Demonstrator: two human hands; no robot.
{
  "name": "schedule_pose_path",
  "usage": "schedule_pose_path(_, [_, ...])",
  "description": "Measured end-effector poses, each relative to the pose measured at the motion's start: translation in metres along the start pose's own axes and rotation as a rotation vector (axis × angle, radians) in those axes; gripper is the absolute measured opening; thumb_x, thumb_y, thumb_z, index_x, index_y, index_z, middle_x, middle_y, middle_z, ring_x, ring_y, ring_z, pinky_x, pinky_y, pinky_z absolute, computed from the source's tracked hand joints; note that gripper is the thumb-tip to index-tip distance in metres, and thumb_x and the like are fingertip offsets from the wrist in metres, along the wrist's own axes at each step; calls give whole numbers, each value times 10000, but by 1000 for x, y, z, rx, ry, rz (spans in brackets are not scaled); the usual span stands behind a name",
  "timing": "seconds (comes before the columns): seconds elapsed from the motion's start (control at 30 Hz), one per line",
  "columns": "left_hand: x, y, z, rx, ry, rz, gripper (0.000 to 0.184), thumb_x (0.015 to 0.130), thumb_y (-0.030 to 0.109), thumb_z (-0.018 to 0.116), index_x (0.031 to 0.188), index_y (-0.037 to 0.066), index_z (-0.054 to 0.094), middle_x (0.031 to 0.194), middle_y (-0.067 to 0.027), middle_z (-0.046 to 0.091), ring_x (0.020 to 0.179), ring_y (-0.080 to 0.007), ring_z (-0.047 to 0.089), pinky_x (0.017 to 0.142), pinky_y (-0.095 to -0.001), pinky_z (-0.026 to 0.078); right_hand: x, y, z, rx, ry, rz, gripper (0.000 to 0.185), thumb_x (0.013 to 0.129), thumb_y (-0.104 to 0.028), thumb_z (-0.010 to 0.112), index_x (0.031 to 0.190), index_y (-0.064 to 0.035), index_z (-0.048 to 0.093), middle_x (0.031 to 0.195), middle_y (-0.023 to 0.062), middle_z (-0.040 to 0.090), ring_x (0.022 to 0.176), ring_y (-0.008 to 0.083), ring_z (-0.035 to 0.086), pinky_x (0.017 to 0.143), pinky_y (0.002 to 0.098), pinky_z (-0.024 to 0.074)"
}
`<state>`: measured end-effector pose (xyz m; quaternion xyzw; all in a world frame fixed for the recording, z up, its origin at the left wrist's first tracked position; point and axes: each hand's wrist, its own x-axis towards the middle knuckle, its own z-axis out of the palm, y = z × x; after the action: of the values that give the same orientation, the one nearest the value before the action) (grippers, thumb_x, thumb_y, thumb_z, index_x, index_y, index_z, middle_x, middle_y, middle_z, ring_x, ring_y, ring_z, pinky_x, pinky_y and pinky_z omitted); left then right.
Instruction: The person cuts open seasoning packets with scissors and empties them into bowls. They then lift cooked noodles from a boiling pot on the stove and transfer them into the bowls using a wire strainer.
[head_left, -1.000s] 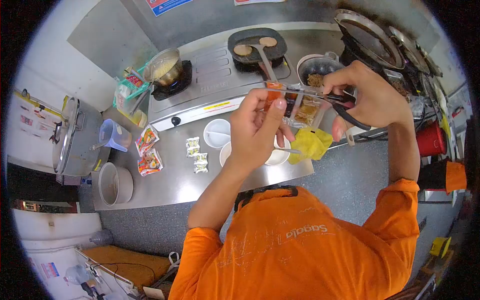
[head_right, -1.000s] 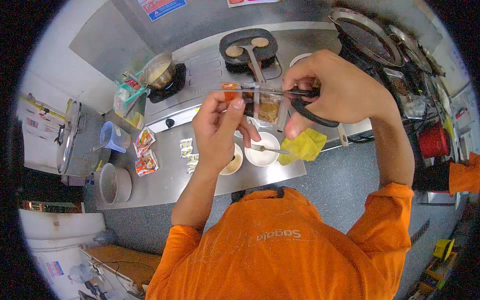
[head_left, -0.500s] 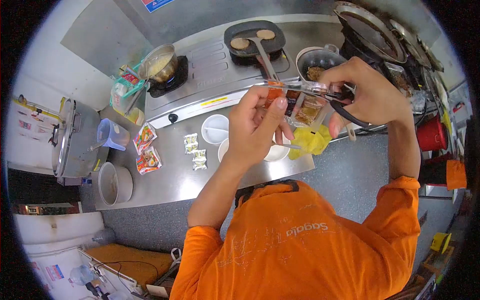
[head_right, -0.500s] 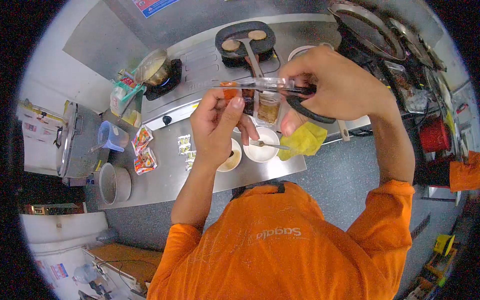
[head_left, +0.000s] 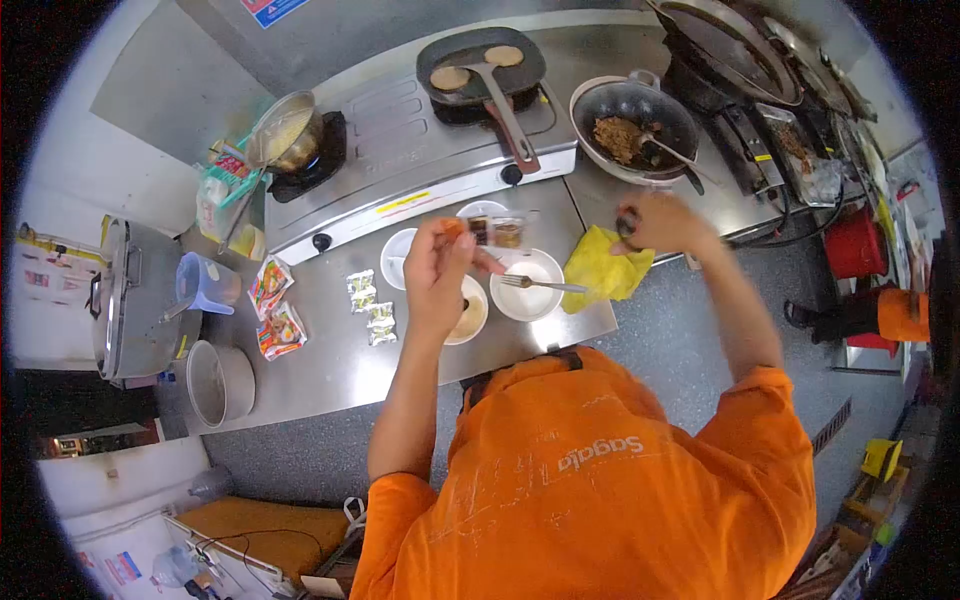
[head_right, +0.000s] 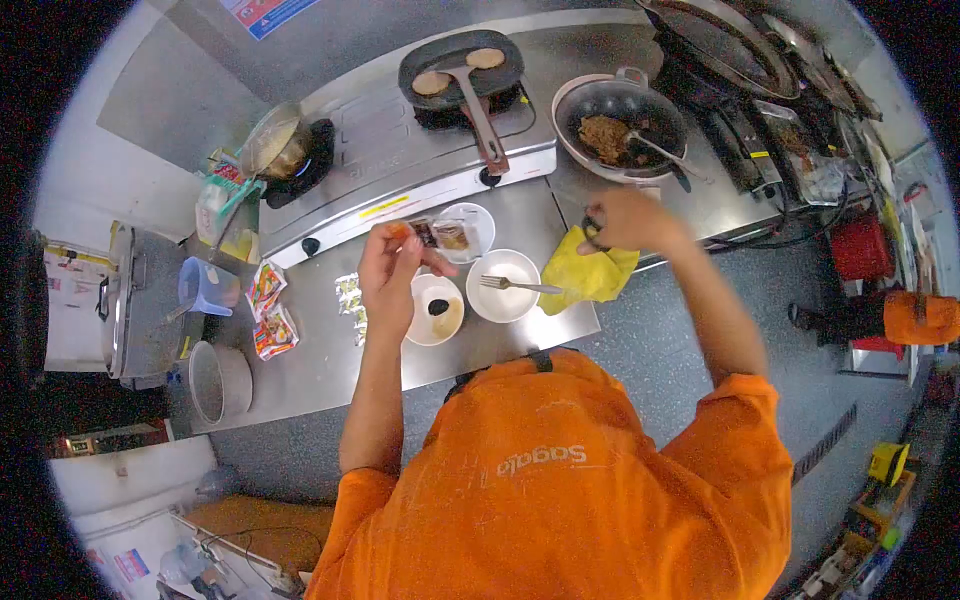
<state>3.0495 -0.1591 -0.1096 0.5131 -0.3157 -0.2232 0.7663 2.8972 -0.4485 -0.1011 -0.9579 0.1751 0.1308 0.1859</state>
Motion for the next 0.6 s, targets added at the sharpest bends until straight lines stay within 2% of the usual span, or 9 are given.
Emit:
schedule_pose_path(0.07, [-8,-20,-15,33,36,-67,152,962,84,530,1078,2,475,888,-72,586,671,-191,656,611,-278,500,41,31,87,-109,-82,124,651,639,-432,812,1129,-45,629,1058,204,654,1036,356,622,875,450,494])
schedule_pose_path(0.17, [-14,-36,-29,82,33,-147,151,956,82,534,1074,5,477,901,-77,590,678,-199,660,623,-281,488,57,27,149,-333,24,304,571,674,-454,770,1080,-79,629,1146,190,610,1073,321,596,852,451,491])
schedule_pose_path(0.2, [-15,-42,-34,76,17,-162,160,956,78,527,1090,4,481,911,-83,599,681,-202,663,625,-282,479,57,16,142,-331,20,296,571,674,-454,770,1080,-79,629,1146,190,610,1073,321,596,852,451,491])
schedule_pose_path(0.27, [-17,-45,-34,74,35,-191,167,956,75,525,1101,4,483,917,-85,603,679,-202,663,623,-281,478,48,-8,112,-417,-145,268,618,719,-386,751,1226,-83,571,1197,177,613,1116,330,592,915,485,476])
schedule_pose_path(0.37, [-16,-51,-34,81,31,-215,199,951,55,523,1138,-4,487,956,-100,609,686,-208,661,636,-287,496,64,9,97,-223,-113,217,481,783,-341,700,1173,-78,601,1158,155,630,1098,322,602,879,463,496])
schedule_pose_path(0.43, [-17,-57,-33,12,21,-242,218,945,31,521,1156,-12,488,976,-112,608,695,-211,659,654,-295,518,40,-36,36,175,68,38,327,843,-312,647,1039,-51,663,1102,127,647,1013,326,622,817,444,499])
schedule_pose_path(0.5, [-18,-60,-31,-10,13,-261,245,937,11,522,1178,-21,493,983,-116,607,691,-208,652,663,-301,530,19,-79,3,623,59,-140,342,879,-355,609,860,-24,693,1003,121,652,923,335,607,777,431,479])
schedule_pose_path(0.53, [-17,-61,-30,-9,-32,-267,251,934,9,525,1181,-23,497,982,-114,606,687,-205,648,662,-301,531,17,-93,4,624,53,-144,342,879,-355,609,860,-24,693,1003,121,652,923,335,607,777,431,479])
schedule_pose_path(0.6, [-14,-62,-26,20,-94,-284,266,909,-19,522,1172,-23,491,919,-101,601,679,-221,652,648,-315,529,16,-112,7,287,422,-585,338,887,-312,622,797,9,670,835,113,592,875,305,556,785,417,445])
